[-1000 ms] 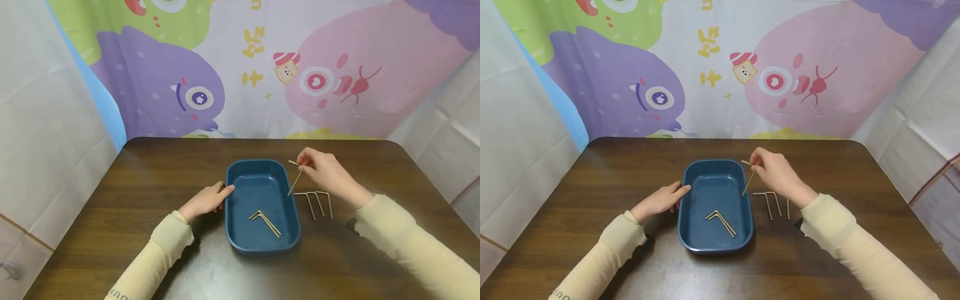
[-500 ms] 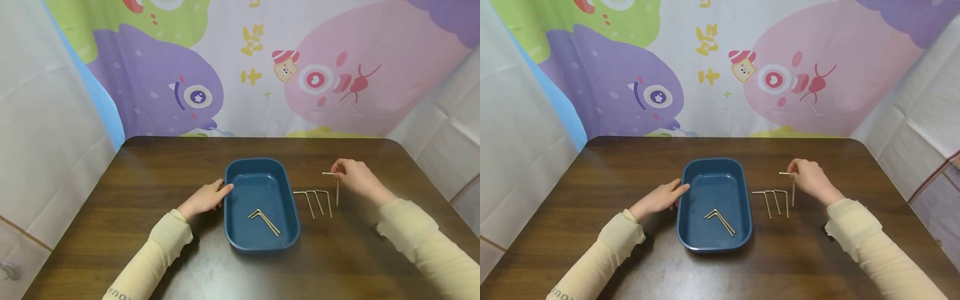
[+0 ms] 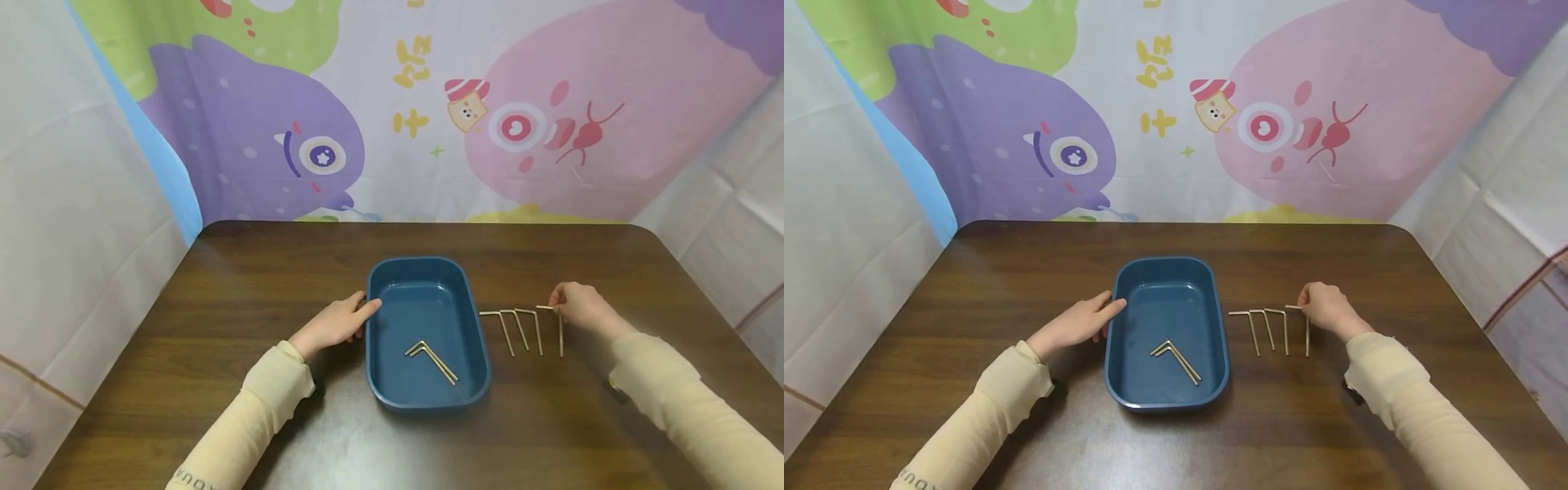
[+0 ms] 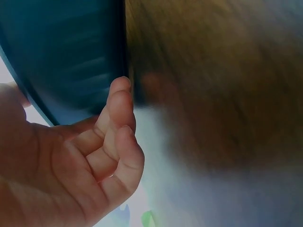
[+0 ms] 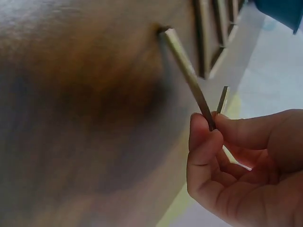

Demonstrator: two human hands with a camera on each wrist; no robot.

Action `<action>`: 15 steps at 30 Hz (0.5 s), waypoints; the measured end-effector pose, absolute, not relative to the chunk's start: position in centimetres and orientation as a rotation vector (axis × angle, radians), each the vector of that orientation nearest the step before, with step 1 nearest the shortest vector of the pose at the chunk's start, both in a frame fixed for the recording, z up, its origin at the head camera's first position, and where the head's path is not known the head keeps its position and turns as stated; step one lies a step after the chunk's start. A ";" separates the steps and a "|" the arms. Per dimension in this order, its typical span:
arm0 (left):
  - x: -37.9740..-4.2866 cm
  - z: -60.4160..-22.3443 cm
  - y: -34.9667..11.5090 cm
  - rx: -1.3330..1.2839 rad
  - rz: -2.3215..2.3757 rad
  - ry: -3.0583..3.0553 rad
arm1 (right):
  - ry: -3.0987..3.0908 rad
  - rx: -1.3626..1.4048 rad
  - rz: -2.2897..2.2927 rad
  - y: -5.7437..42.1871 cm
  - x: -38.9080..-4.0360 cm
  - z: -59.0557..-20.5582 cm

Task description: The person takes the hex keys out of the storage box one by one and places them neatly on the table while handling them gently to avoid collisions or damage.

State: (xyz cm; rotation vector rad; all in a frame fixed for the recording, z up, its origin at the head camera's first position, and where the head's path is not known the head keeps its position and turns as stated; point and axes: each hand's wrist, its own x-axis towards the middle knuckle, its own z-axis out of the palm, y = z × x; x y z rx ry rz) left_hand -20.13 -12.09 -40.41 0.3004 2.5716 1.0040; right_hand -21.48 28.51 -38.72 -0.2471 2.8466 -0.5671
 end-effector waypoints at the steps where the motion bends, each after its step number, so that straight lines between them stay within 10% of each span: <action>1: -20.2 -40.4 -12.1 0.300 1.003 2.575 | 2.841 -0.241 -0.572 28.5 -21.6 -38.9; 15: -20.0 -40.4 -12.0 0.290 1.000 2.570 | 2.933 -0.196 -0.472 28.6 -21.7 -40.1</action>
